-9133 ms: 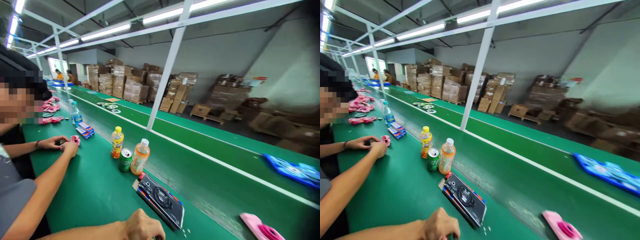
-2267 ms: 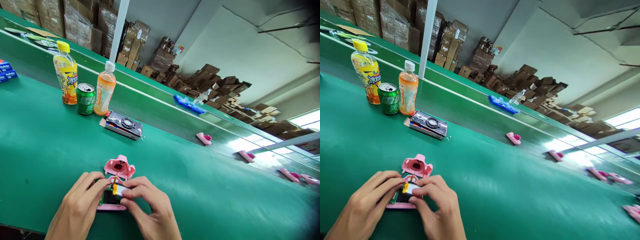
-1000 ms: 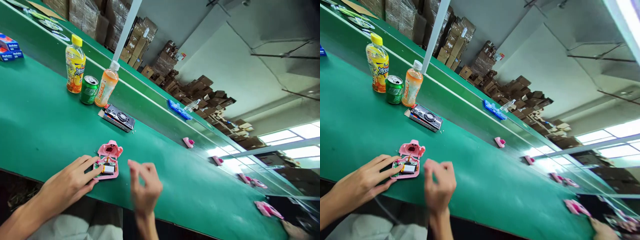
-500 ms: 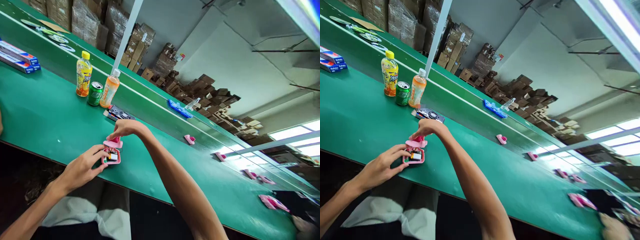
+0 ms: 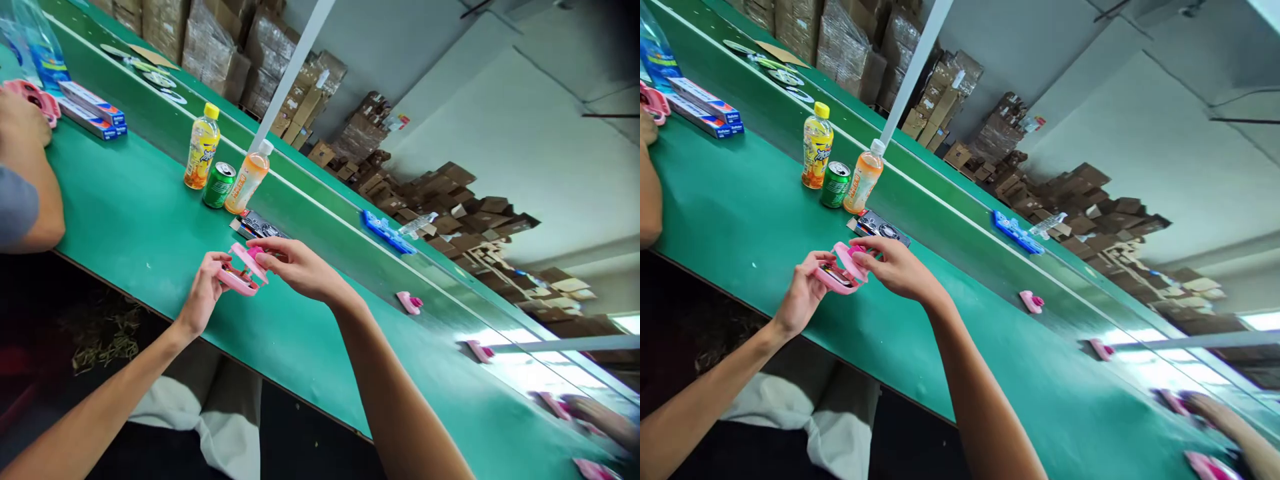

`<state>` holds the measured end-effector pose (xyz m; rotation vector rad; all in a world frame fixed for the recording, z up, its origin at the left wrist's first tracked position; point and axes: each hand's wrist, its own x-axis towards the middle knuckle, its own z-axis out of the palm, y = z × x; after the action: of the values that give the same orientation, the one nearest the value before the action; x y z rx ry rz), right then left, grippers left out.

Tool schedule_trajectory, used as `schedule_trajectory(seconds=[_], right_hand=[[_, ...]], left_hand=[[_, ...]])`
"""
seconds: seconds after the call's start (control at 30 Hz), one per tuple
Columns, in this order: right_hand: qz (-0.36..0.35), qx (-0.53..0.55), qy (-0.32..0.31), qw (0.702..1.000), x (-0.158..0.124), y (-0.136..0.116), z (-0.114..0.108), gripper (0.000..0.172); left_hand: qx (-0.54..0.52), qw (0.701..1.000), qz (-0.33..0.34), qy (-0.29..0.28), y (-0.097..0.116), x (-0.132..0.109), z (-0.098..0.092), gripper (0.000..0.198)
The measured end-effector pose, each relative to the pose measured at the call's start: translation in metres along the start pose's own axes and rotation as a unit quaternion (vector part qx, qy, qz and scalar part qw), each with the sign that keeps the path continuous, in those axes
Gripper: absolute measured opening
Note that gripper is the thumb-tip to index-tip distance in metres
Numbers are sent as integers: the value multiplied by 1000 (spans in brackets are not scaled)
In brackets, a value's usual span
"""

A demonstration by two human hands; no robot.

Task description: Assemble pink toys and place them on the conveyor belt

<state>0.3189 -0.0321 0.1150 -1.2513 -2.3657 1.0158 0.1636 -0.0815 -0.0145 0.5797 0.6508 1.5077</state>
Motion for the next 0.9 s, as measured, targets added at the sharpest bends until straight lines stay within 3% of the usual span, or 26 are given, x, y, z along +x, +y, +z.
schedule_trajectory(seconds=[0.2,0.6,0.9], right_hand=[[5,-13,-16,1000,0,1,-5,37],[3,41,-23,999,-5,19,-21,49],[15,-55,-56,997,-16,-9,-20,43]], left_hand=[[35,998,2,-54,-3,11,1,39],[-54,996,-19,-62,-2,11,16,40],[44,996,-10,-71,0,0,5,45]])
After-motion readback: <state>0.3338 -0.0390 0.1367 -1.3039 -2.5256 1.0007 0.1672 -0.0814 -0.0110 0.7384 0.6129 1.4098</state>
